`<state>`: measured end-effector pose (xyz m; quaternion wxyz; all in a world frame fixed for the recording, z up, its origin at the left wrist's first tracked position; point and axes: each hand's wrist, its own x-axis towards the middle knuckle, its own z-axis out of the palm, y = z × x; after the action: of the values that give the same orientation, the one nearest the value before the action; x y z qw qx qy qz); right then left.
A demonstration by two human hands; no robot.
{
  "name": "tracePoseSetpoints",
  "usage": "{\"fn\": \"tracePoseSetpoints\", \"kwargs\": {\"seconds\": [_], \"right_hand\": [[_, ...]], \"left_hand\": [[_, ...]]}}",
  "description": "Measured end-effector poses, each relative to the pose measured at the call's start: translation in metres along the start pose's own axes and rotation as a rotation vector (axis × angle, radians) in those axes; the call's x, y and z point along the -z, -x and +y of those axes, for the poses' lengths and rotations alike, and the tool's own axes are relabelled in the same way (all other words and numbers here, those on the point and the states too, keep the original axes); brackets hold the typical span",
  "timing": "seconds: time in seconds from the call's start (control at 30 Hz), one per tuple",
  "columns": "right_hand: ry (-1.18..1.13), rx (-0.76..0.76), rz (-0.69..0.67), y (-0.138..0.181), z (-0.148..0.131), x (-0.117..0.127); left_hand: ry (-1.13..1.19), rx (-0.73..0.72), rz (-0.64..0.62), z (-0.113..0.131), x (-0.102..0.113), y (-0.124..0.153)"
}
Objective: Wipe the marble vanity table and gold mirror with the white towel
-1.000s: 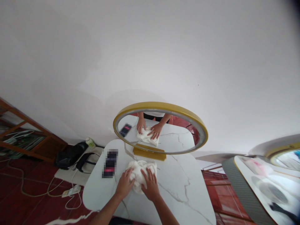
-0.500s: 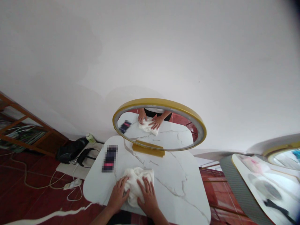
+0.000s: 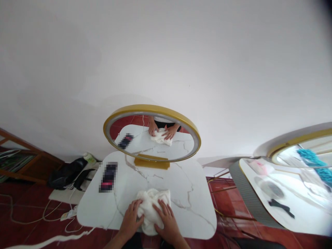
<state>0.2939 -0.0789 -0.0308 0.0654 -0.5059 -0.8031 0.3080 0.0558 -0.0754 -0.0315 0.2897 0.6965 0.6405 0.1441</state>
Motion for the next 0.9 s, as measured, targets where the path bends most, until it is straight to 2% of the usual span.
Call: {"fn": "tracePoseSetpoints", "kwargs": {"seconds": [0.4,0.53,0.7,0.9], "right_hand": [[-0.009,-0.106,0.017,0.089,0.084,0.022],[-0.016,-0.118,0.018,0.109,0.108,0.031],[-0.010,-0.143,0.057,0.108,0.120,0.046],[0.034,-0.181,0.114,0.078,0.131,0.068]], "left_hand": [[-0.033,-0.107,-0.220,0.088,-0.062,-0.016],[-0.009,-0.125,-0.285,0.111,-0.079,-0.024],[0.003,-0.096,-0.327,0.123,-0.090,-0.034],[0.010,-0.114,-0.280,0.131,-0.094,-0.067]]}}
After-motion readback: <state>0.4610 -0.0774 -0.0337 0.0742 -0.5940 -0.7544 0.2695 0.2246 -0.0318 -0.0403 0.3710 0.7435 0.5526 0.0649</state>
